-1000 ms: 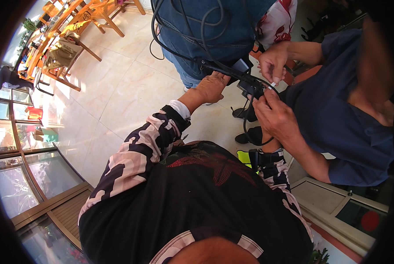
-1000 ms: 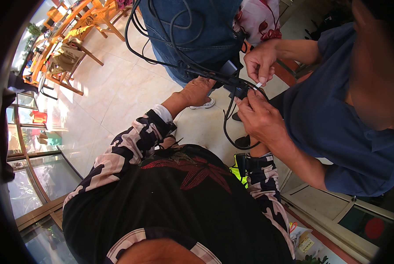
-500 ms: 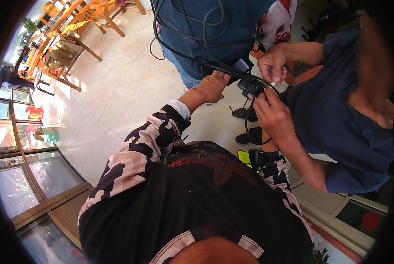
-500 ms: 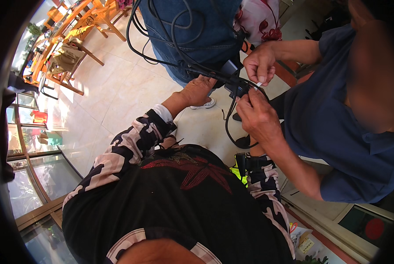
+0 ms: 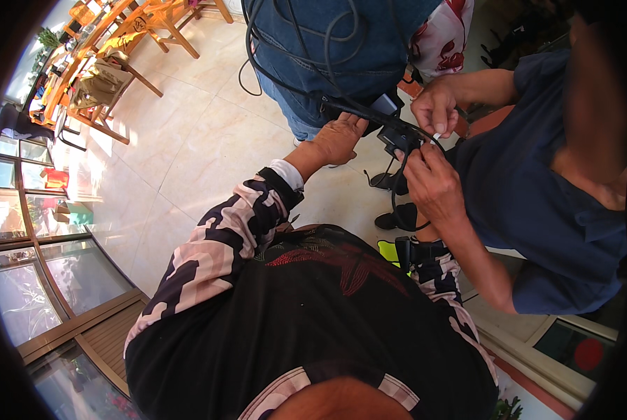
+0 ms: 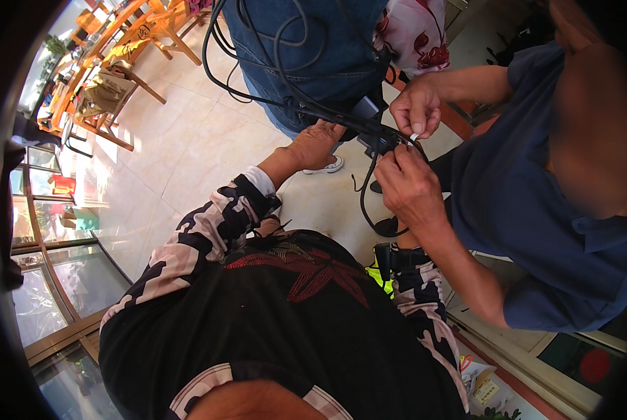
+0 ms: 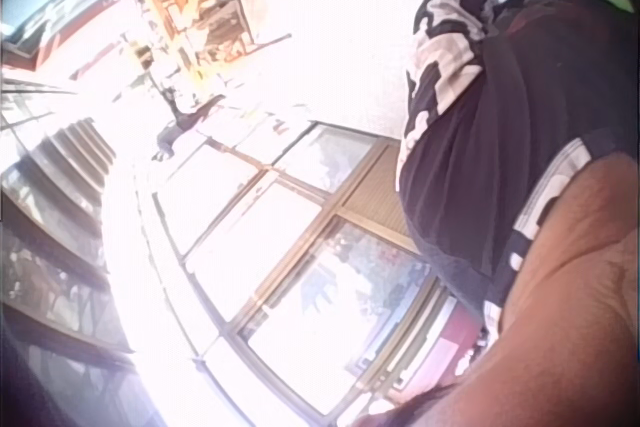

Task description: The person holds a small black electronic device and connects cables to it while another person assists by handing over a cable and helping with the connection. The device is manipulated and oriented multiple times during the process.

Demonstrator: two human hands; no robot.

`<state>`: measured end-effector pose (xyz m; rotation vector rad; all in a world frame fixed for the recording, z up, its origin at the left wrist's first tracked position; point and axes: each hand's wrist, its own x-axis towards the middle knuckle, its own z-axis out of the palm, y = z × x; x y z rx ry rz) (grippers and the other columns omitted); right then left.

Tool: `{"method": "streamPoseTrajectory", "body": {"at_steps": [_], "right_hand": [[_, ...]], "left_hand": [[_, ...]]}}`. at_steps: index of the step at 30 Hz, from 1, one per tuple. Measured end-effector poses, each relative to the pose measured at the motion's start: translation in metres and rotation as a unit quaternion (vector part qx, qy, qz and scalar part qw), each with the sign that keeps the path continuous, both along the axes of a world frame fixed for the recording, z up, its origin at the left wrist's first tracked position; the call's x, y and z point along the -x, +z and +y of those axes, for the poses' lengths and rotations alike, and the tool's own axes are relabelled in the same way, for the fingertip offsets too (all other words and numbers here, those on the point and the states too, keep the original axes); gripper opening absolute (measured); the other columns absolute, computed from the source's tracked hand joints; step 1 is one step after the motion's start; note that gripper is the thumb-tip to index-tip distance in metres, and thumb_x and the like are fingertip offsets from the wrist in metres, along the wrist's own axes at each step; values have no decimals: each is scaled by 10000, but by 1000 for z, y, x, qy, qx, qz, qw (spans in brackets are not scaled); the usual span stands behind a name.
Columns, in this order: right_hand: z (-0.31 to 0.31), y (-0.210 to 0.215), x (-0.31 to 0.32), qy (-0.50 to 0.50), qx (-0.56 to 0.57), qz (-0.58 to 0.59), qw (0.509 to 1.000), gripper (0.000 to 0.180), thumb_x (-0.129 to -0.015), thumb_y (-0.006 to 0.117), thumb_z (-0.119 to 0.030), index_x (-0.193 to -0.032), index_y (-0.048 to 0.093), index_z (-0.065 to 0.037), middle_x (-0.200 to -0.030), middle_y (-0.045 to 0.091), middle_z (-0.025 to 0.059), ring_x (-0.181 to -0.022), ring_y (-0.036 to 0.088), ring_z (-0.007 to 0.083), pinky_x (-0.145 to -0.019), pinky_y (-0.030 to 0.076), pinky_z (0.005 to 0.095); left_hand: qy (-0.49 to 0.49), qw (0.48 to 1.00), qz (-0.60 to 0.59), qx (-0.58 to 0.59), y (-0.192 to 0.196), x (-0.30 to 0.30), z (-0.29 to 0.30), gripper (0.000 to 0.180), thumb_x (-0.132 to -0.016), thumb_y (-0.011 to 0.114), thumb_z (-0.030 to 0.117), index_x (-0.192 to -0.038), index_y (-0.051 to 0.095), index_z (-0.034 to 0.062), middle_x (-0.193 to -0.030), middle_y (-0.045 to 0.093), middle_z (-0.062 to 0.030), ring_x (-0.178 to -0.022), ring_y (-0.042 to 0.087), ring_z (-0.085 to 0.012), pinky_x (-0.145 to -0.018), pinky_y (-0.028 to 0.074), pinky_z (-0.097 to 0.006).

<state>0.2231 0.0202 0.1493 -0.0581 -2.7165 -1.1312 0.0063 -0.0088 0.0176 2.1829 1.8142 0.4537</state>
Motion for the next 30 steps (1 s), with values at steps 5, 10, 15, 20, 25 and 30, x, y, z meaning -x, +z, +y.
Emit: {"method": "streamPoseTrajectory", "body": {"at_steps": [5, 10, 15, 20, 25, 30], "right_hand": [[2, 1, 0, 2, 29, 13, 999, 121, -912, 566, -91, -941, 607, 20, -895, 571, 92, -891, 585, 223, -805, 493, 270], [2, 2, 1, 4, 48, 20, 999, 125, -919, 556, -96, -939, 603, 17, -894, 569, 91, -886, 582, 221, -803, 491, 271], [3, 2, 1, 5, 68, 26, 997, 129, -925, 546, -102, -938, 600, 15, -892, 568, 90, -881, 579, 219, -801, 489, 271], [4, 2, 0, 7, 85, 35, 996, 134, -931, 537, -108, -936, 596, 12, -891, 566, 89, -876, 577, 217, -799, 487, 271], [3, 0, 0, 8, 106, 39, 994, 140, -938, 527, -114, -934, 593, 10, -889, 564, 88, -871, 574, 216, -797, 485, 271], [3, 0, 0, 8, 135, 46, 990, 146, -944, 517, -120, -933, 589, 7, -888, 563, 88, -866, 571, 214, -795, 483, 271]], "left_hand": [[1, 999, 5, -33, -2, 0, 0, 735, -660, 787, 167, -1262, 414, -28, -1305, 464, -180, -1214, 450, -328, -960, 458, -381], [4, 999, 0, -47, -4, 0, -1, 715, -649, 797, 164, -1233, 430, -27, -1298, 467, -175, -1206, 455, -330, -953, 462, -380], [4, 999, 3, -39, -2, 1, -3, 716, -646, 800, 166, -1231, 435, -28, -1298, 468, -171, -1200, 457, -327, -952, 464, -379], [6, 1000, -2, -24, -1, 0, -3, 728, -645, 798, 166, -1243, 431, -28, -1312, 462, -172, -1207, 453, -328, -959, 460, -377], [8, 999, -8, -38, -1, 0, -4, 728, -647, 794, 163, -1250, 430, -23, -1331, 452, -176, -1223, 444, -333, -965, 455, -378], [10, 1000, -12, -27, 0, 0, -4, 736, -649, 791, 161, -1260, 422, -22, -1333, 449, -184, -1225, 443, -334, -969, 452, -377]]}}
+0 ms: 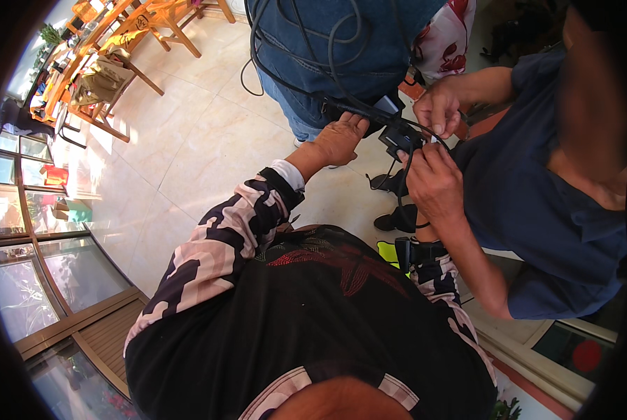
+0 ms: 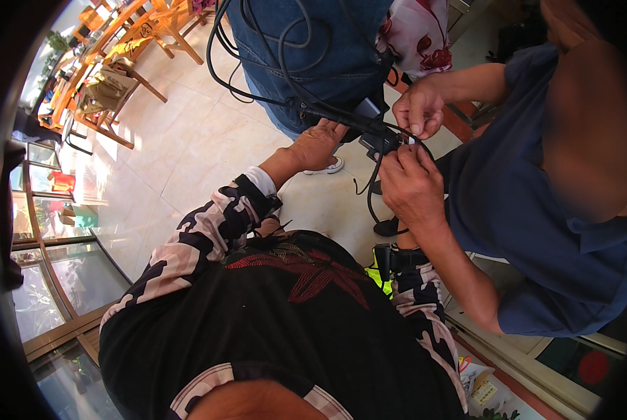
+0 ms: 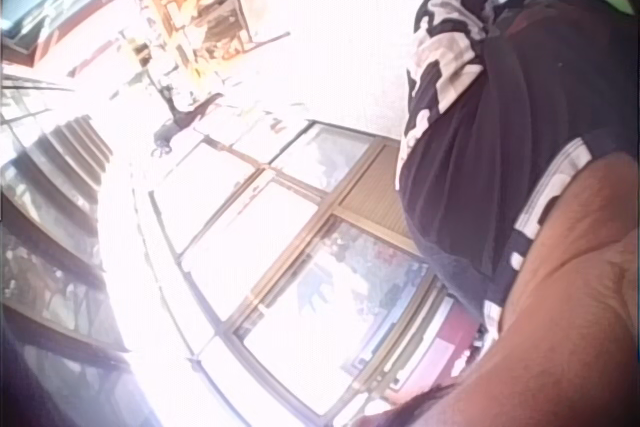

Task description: The person holds a small black electronic device and connects cables to it while another person assists by handing over a cable and helping with the connection. The device is manipulated and oriented multiple times during the process.

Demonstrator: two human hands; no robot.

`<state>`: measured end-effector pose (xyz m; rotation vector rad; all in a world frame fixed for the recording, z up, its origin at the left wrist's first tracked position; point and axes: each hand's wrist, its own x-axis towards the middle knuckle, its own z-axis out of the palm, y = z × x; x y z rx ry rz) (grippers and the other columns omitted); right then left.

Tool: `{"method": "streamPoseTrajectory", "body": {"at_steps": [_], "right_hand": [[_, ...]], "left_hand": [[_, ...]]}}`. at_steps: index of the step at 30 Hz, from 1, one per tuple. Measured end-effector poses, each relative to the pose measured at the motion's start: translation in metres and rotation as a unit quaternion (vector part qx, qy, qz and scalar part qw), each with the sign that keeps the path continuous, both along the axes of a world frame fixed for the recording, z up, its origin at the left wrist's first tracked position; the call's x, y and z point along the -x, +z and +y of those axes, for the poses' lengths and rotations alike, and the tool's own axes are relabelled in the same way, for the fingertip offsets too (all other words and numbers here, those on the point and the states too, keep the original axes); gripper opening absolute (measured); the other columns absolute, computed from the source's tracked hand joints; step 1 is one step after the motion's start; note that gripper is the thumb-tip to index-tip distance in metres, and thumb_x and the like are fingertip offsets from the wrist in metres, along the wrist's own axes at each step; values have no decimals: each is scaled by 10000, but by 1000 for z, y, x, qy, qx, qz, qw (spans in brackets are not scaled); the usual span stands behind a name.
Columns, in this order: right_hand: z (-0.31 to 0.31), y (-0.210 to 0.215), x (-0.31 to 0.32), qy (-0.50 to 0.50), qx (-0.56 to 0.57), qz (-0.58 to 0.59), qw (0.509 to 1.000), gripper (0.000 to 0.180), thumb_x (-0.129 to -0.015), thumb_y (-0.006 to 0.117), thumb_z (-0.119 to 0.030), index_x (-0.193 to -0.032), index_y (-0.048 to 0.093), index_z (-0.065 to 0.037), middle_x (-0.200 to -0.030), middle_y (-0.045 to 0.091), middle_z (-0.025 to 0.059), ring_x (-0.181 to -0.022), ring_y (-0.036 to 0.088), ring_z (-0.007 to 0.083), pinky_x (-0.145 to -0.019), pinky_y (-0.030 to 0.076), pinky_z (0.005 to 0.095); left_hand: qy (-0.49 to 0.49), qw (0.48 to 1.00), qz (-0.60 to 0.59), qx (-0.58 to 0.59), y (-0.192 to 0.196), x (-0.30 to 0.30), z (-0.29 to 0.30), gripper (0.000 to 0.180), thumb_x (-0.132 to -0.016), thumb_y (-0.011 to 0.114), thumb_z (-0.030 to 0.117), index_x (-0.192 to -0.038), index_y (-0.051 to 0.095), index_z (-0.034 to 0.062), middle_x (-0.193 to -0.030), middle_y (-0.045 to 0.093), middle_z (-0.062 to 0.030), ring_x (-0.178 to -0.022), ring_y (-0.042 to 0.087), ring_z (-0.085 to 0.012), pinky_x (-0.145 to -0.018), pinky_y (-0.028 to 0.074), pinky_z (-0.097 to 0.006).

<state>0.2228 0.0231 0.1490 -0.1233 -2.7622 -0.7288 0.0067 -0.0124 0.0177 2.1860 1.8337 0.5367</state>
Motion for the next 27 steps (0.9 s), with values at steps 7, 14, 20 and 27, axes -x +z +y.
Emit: {"method": "streamPoseTrajectory", "body": {"at_steps": [7, 14, 20, 27], "right_hand": [[3, 0, -2, 1, 84, 20, 996, 156, -953, 504, -128, -930, 584, 4, -886, 560, 86, -859, 567, 211, -793, 480, 271], [7, -4, -3, 7, 221, 53, 974, 166, -962, 491, -136, -928, 579, 1, -884, 558, 85, -853, 563, 208, -790, 477, 272], [11, -9, -6, 16, 324, 80, 942, 175, -969, 479, -143, -926, 575, -2, -882, 556, 84, -847, 559, 206, -788, 475, 272], [13, -13, -7, 23, 398, 100, 912, 187, -978, 465, -151, -923, 570, -6, -880, 554, 82, -840, 555, 203, -785, 472, 272]], "left_hand": [[-5, 1000, 6, 11, 3, 2, -1, 738, -649, 790, 166, -1261, 423, -20, -1327, 452, -183, -1217, 445, -329, -975, 448, -372], [-6, 1000, 6, 16, 4, 3, -1, 738, -655, 787, 166, -1269, 422, -19, -1332, 451, -181, -1221, 441, -329, -988, 438, -368], [-8, 1000, 2, 16, 3, 3, -1, 732, -660, 785, 160, -1269, 423, -21, -1360, 433, -189, -1238, 431, -334, -996, 435, -372], [-10, 1000, 11, 9, 1, 4, -2, 753, -660, 787, 171, -1283, 415, -28, -1371, 422, -193, -1242, 427, -333, -1001, 432, -372]]}}
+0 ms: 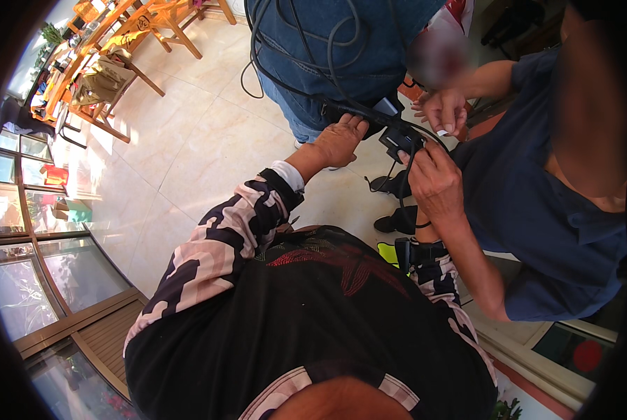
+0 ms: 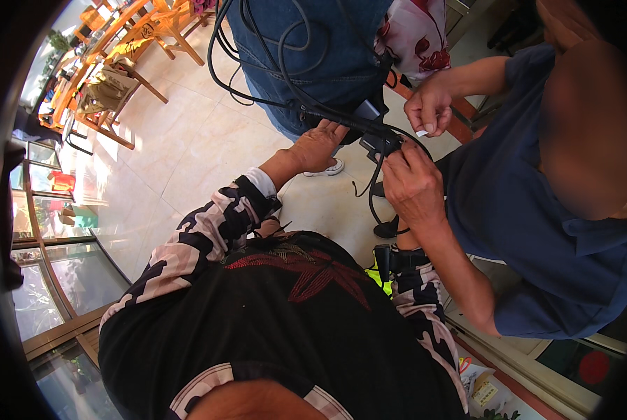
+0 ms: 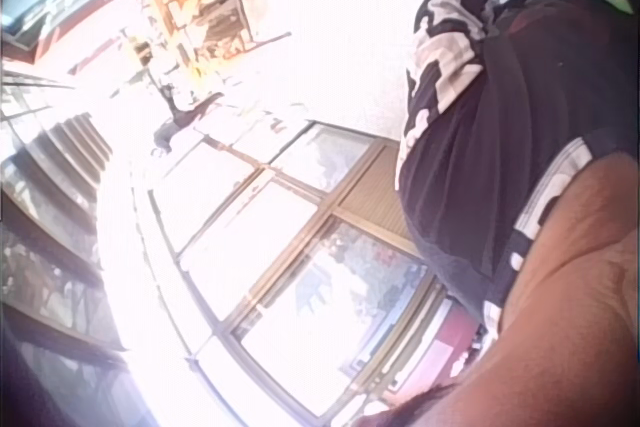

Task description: The person holds a small black electronic device and connects cables to it while another person assists by handing over a cable and helping with the connection. The device is manipulated and oriented multiple times during the process.

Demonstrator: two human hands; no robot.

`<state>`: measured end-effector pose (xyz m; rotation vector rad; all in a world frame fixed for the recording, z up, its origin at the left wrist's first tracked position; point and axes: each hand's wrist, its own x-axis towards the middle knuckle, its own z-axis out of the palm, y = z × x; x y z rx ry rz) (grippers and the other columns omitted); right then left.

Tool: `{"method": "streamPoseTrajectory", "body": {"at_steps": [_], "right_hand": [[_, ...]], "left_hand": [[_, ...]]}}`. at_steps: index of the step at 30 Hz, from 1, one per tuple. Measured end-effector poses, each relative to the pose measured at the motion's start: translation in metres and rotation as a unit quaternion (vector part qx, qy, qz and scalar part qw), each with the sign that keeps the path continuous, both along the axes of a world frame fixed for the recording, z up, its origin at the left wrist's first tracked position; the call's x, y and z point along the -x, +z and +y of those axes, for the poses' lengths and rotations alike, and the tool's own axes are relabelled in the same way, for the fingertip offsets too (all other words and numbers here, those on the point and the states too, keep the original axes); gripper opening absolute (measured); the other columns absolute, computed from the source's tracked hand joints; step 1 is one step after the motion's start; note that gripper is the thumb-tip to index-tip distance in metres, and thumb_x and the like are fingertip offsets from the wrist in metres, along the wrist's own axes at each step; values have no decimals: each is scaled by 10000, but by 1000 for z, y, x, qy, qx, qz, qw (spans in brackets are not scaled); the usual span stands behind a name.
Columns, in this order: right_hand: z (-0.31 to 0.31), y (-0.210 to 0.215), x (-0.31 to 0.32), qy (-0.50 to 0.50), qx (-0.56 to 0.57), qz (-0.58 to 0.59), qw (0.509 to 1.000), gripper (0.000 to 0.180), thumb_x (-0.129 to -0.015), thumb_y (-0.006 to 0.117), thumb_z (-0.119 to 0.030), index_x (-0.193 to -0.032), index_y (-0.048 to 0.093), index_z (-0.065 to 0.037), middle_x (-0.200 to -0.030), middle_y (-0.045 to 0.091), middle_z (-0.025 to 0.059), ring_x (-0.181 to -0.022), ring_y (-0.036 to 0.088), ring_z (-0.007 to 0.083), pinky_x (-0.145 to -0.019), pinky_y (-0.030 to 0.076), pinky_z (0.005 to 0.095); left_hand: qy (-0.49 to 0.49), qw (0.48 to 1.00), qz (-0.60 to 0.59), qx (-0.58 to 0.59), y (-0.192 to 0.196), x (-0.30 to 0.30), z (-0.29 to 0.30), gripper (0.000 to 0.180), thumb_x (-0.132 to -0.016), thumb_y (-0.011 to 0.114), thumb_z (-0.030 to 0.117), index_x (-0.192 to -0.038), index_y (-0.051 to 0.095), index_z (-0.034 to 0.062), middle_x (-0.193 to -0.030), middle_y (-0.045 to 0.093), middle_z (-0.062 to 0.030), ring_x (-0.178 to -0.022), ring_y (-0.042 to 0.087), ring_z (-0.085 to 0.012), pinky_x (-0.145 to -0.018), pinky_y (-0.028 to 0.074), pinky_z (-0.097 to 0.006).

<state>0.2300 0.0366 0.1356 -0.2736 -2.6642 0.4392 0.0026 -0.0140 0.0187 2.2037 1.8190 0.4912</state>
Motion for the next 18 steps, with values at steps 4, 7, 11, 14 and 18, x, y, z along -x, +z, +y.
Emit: {"method": "streamPoseTrajectory", "body": {"at_steps": [4, 7, 11, 14, 18], "right_hand": [[1, -2, 0, -2, 26, 10, 1000, 194, -983, 458, -155, -922, 567, -8, -879, 552, 82, -836, 553, 202, -783, 471, 272], [3, -3, -1, -5, 43, 16, 999, 199, -987, 452, -159, -921, 565, -9, -878, 551, 81, -833, 551, 201, -782, 469, 272], [4, -4, -1, -8, 68, 24, 997, 206, -992, 444, -163, -920, 562, -11, -877, 550, 80, -829, 549, 199, -780, 468, 272], [5, -5, 0, -11, 81, 28, 996, 211, -996, 439, -167, -919, 560, -13, -876, 549, 80, -826, 547, 198, -779, 467, 272], [4, -7, 2, -14, 103, 37, 994, 218, -1001, 431, -171, -917, 558, -15, -874, 548, 79, -822, 545, 197, -778, 465, 272]], "left_hand": [[0, 1000, 0, -7, 0, 0, 0, 760, -658, 789, 173, -1286, 413, -29, -1373, 421, -191, -1243, 426, -333, -1002, 431, -370], [2, 1000, -2, 2, 1, 0, 0, 759, -656, 788, 172, -1285, 413, -28, -1370, 424, -191, -1243, 425, -335, -1001, 431, -371], [4, 1000, 3, -3, 1, 0, 0, 755, -654, 785, 167, -1282, 414, -26, -1362, 430, -192, -1239, 427, -338, -998, 432, -375], [4, 1000, -1, -12, 0, 0, 0, 753, -654, 783, 164, -1283, 414, -25, -1360, 431, -194, -1238, 427, -340, -996, 433, -379], [3, 1000, -6, -3, 0, 1, 0, 757, -653, 783, 164, -1285, 413, -27, -1365, 427, -197, -1241, 426, -343, -994, 435, -379]]}}
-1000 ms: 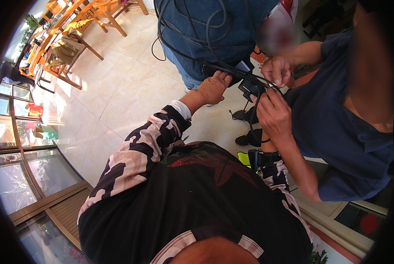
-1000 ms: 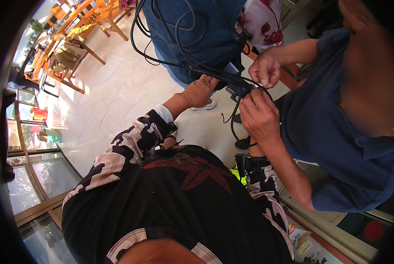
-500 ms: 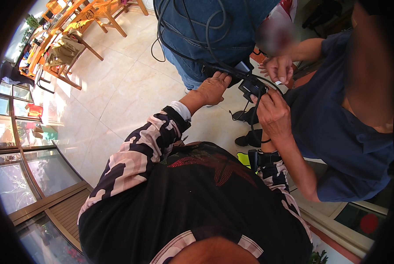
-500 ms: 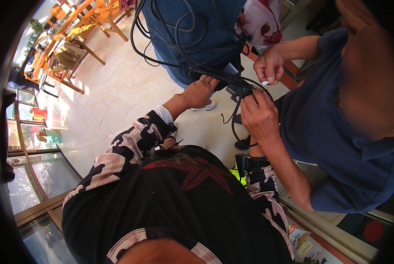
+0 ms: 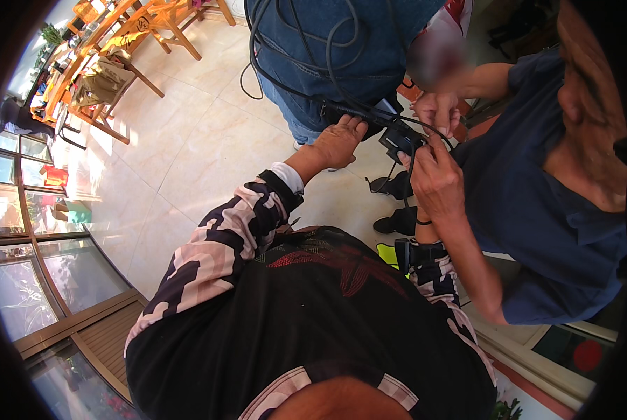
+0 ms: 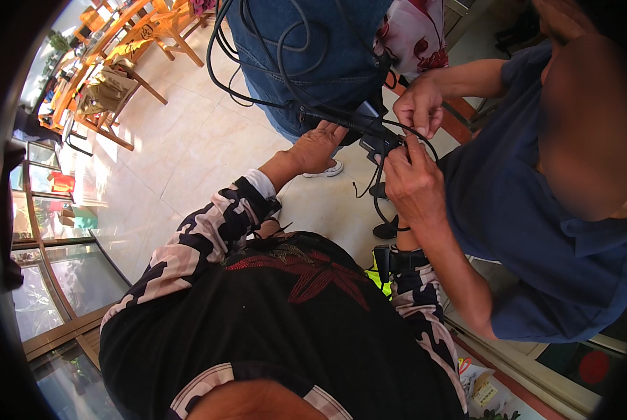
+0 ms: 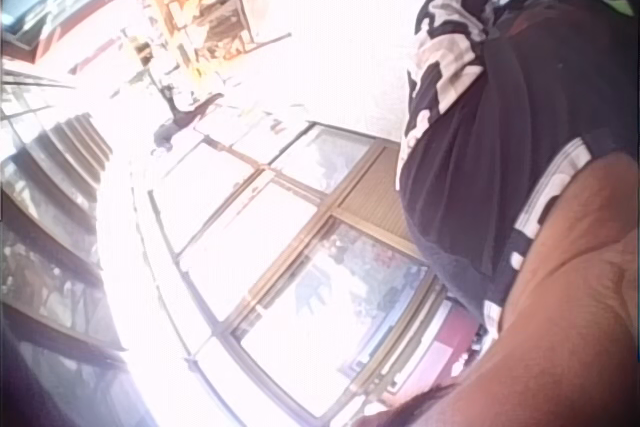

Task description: The person holds a small black electronic device and connects cables to it while another person assists by handing over a cable and helping with the connection. The device is manipulated and oriented multiple times during the process.

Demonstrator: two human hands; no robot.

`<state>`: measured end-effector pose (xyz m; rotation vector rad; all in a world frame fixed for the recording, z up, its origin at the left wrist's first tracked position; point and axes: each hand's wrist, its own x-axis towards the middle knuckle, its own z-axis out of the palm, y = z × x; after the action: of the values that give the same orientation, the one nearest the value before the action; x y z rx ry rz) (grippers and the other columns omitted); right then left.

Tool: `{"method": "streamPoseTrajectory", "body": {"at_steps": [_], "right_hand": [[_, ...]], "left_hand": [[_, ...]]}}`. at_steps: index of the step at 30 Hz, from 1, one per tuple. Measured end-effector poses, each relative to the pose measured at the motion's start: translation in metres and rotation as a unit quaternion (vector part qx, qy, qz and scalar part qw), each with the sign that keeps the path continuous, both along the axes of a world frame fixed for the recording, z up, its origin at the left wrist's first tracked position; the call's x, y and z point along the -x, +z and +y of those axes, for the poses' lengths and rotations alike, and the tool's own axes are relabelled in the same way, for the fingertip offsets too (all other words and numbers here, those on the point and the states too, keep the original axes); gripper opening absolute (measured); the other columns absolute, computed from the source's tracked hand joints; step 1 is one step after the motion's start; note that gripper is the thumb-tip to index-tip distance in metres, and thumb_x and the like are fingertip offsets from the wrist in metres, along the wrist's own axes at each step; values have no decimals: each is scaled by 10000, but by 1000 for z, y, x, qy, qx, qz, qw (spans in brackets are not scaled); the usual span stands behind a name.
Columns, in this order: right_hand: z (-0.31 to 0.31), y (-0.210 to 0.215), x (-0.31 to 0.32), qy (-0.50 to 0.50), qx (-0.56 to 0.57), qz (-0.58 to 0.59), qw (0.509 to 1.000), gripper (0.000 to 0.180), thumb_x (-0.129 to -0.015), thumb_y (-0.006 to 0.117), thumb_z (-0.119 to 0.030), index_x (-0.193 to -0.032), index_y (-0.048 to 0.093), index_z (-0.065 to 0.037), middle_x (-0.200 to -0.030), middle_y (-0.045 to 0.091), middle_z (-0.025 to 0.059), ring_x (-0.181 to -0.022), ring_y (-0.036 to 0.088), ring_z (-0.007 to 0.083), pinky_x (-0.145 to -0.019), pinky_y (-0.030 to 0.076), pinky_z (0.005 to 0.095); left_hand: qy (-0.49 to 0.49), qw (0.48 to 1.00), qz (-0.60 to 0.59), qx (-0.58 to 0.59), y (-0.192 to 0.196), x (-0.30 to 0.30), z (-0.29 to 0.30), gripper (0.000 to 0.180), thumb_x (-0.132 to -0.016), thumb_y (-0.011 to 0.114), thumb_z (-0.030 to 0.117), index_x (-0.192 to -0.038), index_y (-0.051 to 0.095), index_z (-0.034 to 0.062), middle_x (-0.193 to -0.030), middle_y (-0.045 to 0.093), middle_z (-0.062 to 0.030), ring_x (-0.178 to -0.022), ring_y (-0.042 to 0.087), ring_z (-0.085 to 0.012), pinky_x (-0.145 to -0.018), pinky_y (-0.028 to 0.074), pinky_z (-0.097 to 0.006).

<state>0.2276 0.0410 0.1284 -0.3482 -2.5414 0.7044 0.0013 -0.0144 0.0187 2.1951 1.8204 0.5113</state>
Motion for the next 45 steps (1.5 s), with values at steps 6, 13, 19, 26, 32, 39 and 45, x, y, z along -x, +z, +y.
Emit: {"method": "streamPoseTrajectory", "body": {"at_steps": [6, 13, 19, 26, 32, 39, 45], "right_hand": [[-1, -2, 0, 1, 37, 8, 999, 229, -1008, 419, -178, -915, 553, -18, -873, 546, 78, -816, 541, 194, -775, 463, 273], [-2, -5, -2, 0, 103, 16, 995, 242, -1017, 406, -186, -913, 548, -21, -871, 543, 77, -809, 537, 192, -773, 460, 273], [-6, -13, -2, 8, 268, 36, 963, 253, -1025, 394, -193, -911, 544, -24, -869, 541, 75, -804, 534, 189, -770, 457, 273], [-20, -21, 2, 102, 809, 324, 479, 260, -1022, 381, -234, -912, 523, -46, -861, 536, 83, -792, 522, 184, -758, 444, 276], [-3, -33, 0, 52, 775, 288, 560, 209, -991, 376, -206, -982, 532, -67, -837, 533, 87, -784, 529, 184, -735, 451, 267], [19, -58, -3, 149, 911, 202, 327, 127, -899, 478, -77, -827, 580, -51, -775, 521, 53, -760, 556, 188, -837, 495, 310], [8, -39, 4, 176, 915, 172, 320, 149, -919, 475, -128, -827, 563, -50, -769, 494, 51, -748, 532, 181, -789, 474, 292]], "left_hand": [[-1, 1000, 5, -6, -1, 0, 0, 759, -652, 787, 167, -1284, 414, -28, -1362, 429, -193, -1237, 429, -339, -990, 438, -378], [-2, 1000, 13, -18, -2, 0, 0, 762, -651, 788, 171, -1284, 413, -28, -1356, 434, -188, -1233, 430, -335, -988, 438, -375], [-8, 999, 17, -26, -3, 0, 1, 759, -652, 785, 170, -1282, 413, -33, -1350, 438, -189, -1225, 437, -336, -982, 440, -373], [-5, 999, 23, -39, -3, 0, 1, 748, -651, 782, 164, -1274, 421, -39, -1353, 439, -201, -1206, 455, -341, -976, 445, -368], [-7, 999, 19, -29, -1, 0, 1, 742, -646, 784, 162, -1263, 425, -42, -1338, 451, -206, -1200, 461, -346, -971, 449, -372], [-9, 999, 16, -34, -1, -2, 1, 734, -642, 788, 160, -1248, 427, -43, -1316, 465, -203, -1192, 467, -346, -962, 452, -372], [-8, 999, 10, -30, 1, -2, 1, 701, -641, 788, 153, -1219, 439, -35, -1271, 492, -194, -1177, 481, -349, -937, 464, -383]]}}
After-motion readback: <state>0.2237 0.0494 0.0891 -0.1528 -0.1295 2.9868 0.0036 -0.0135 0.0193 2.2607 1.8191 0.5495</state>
